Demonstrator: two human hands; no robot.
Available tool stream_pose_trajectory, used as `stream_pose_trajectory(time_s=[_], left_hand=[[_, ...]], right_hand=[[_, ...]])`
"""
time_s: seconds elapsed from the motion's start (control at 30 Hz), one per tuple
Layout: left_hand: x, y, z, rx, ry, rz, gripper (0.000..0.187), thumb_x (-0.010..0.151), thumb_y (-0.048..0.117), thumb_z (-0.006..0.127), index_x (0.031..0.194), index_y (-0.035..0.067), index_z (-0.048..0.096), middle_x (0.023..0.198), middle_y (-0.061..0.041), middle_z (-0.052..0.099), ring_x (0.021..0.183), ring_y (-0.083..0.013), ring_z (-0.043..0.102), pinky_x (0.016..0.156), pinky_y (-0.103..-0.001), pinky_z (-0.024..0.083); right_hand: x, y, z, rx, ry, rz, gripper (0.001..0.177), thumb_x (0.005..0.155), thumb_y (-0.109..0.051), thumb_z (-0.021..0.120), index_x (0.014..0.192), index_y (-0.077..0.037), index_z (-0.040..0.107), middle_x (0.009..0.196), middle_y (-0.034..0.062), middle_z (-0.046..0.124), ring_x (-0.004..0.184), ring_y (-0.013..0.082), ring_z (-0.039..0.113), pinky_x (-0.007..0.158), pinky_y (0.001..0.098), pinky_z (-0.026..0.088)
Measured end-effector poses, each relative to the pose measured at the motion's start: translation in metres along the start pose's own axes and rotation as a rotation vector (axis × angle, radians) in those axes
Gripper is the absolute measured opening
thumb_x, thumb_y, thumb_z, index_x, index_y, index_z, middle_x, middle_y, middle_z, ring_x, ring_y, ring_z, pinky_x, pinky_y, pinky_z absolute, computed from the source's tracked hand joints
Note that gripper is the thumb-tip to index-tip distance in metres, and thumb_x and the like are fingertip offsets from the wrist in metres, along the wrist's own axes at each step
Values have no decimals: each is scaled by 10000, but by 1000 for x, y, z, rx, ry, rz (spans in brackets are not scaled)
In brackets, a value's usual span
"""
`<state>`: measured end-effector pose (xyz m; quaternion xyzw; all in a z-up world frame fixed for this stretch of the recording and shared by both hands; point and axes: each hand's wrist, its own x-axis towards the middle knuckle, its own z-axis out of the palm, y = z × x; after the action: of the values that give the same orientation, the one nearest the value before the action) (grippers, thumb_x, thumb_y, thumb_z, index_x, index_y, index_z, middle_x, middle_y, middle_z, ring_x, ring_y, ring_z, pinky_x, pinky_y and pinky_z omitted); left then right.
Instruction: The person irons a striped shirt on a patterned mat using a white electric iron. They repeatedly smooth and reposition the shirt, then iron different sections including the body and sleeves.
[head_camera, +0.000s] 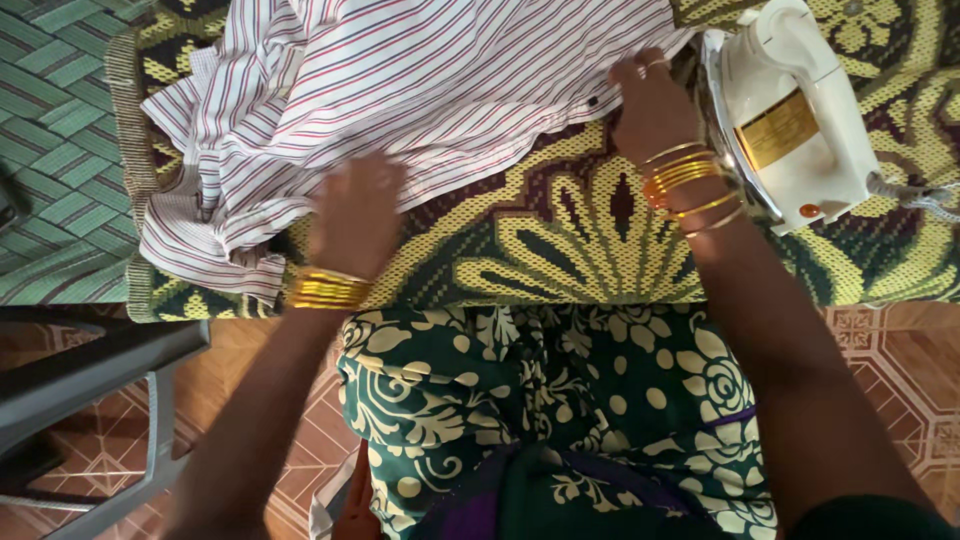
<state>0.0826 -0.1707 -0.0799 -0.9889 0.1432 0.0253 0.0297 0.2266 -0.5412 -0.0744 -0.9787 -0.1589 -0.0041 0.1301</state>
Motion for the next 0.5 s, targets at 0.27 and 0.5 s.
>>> stream_pose_trajectory(time_s=[0.27, 0.5], left_hand=[[26, 11, 12, -264, 125, 52, 417, 811, 25, 647, 1225, 42, 604, 1267, -149, 598, 1194, -352, 584, 947, -486, 531], [-5, -10, 12, -353, 16, 85, 246, 880, 38, 621, 1110, 111, 667, 1124, -93, 667, 1048, -315, 684, 868, -450, 567]], right_hand=[[-19, 15, 20, 31, 155, -149, 347, 917, 58, 643, 1230, -92, 632, 1211, 163, 635, 1087, 420, 622, 883, 501, 538], [-11, 19, 30, -139, 38, -54, 336, 880, 41, 646, 1193, -82, 634, 1189, 160, 647, 1101, 389, 615, 917, 482, 535]])
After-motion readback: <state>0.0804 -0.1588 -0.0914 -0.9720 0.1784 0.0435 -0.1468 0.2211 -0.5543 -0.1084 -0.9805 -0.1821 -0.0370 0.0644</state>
